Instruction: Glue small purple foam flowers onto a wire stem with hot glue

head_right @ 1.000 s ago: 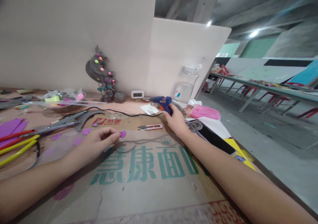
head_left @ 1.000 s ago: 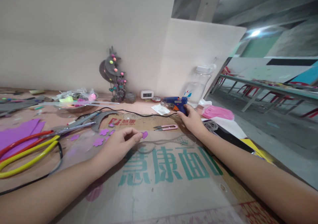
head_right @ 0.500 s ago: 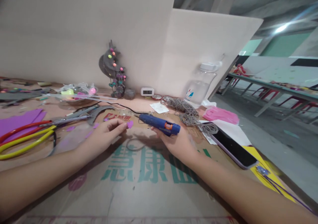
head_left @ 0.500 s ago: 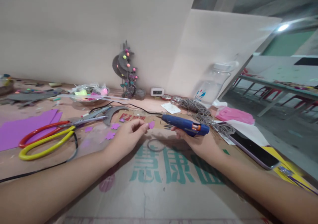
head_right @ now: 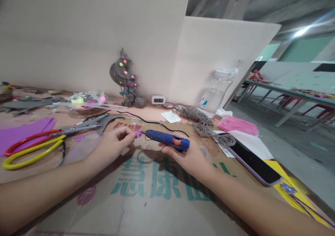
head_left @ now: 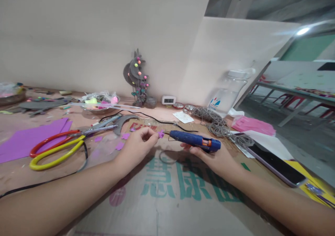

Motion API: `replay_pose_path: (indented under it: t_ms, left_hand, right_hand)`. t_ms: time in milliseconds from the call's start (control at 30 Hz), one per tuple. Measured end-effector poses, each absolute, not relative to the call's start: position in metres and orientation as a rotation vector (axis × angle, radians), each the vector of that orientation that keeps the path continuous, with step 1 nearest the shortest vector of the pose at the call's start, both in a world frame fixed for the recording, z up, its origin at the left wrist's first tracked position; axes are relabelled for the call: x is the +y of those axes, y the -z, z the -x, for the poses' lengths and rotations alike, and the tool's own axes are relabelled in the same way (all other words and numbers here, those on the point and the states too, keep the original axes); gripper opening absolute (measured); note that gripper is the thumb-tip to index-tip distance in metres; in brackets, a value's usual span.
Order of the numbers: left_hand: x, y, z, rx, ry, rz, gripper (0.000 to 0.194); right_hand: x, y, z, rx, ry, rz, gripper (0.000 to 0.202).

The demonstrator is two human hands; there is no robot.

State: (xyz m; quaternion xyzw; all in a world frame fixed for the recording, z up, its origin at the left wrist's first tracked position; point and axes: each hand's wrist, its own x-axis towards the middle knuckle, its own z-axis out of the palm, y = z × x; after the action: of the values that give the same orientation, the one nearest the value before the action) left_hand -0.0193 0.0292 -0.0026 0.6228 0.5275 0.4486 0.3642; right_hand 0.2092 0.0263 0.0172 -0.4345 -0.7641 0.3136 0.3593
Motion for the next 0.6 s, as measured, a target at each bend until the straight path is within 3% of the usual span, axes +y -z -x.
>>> replay_pose_path:
  t_ms: [600]
  left_hand:
    - [0.0294,0.0031,0.0196,1.347,-1.184,-1.585,0.027]
  right_hand:
    - [0.0256,-0.0139,-0.2104,-1.971,-0.685,1.200,0.024]
